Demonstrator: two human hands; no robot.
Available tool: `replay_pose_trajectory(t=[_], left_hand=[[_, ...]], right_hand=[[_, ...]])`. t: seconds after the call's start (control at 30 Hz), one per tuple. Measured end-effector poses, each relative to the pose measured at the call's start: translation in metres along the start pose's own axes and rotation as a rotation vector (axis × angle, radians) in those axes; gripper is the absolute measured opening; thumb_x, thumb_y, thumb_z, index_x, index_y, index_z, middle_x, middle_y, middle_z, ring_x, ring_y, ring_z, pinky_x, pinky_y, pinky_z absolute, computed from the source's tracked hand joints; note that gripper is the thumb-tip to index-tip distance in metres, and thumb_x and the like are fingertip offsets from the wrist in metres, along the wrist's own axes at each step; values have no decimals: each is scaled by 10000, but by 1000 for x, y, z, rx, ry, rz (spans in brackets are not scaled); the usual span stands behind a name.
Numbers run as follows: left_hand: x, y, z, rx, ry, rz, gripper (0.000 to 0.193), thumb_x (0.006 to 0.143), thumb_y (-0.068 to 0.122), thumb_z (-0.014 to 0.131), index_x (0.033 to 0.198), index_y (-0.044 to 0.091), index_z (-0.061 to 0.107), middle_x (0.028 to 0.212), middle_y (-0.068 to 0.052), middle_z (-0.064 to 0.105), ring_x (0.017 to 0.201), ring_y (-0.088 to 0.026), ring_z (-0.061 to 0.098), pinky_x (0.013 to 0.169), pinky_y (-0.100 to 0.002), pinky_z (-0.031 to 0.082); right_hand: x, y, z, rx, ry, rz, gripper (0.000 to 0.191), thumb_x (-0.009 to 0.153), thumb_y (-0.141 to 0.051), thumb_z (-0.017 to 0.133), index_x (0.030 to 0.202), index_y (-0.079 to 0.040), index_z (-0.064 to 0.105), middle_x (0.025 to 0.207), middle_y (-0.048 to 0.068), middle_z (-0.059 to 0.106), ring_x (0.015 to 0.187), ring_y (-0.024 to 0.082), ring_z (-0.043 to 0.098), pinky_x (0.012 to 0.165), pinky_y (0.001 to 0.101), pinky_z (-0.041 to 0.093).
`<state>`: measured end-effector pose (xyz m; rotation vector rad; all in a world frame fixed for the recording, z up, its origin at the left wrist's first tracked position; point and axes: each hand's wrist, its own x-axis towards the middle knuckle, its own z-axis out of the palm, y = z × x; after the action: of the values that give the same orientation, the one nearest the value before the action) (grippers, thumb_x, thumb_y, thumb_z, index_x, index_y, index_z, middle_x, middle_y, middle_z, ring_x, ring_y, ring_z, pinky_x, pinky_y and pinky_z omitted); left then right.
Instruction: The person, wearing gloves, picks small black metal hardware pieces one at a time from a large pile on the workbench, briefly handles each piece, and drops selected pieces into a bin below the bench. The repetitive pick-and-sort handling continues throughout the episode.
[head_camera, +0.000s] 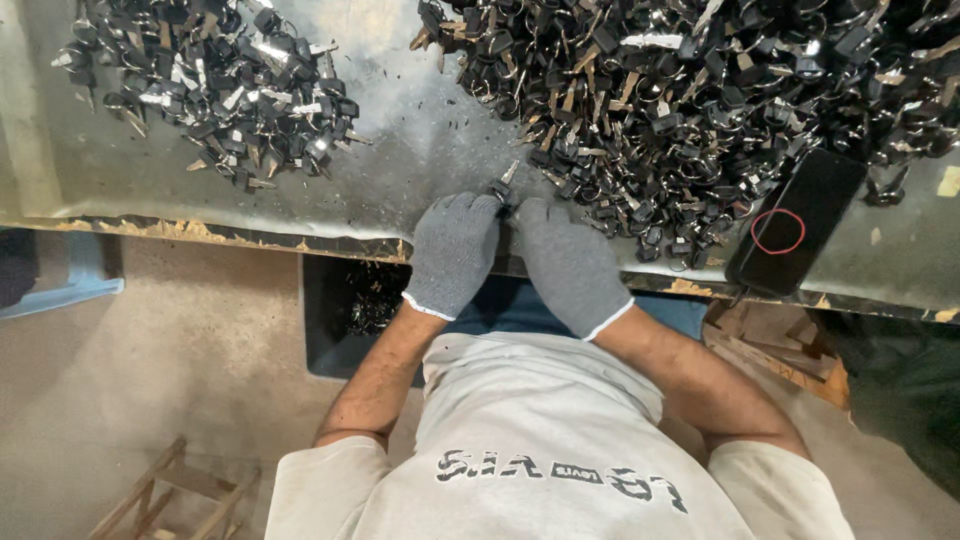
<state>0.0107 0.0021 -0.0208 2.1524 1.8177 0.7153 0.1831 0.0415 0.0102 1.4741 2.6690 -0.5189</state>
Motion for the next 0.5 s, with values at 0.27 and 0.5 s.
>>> replay_pose_trajectory(t=[0.27,0.5], left_hand=[[5,2,-2,-187,13,-98,297,883,130,689,1149,11,632,1028,-150,692,938,-347,671,836,-469,521],[-2,1,5,-44,15,-3,197,907,106,685,1093,58,644,957,-145,662,943,-357,655,868,-477,515]], right_hand=[[4,16,-16,238,59,-110,416,965,-207,624,1270,51,509,759,202,698,637,368,706,489,464,541],[-6,-2,4,37,0,61,227,1070,-213,579,1166,-13,529,904,220,716,663,397,714,528,500,566]])
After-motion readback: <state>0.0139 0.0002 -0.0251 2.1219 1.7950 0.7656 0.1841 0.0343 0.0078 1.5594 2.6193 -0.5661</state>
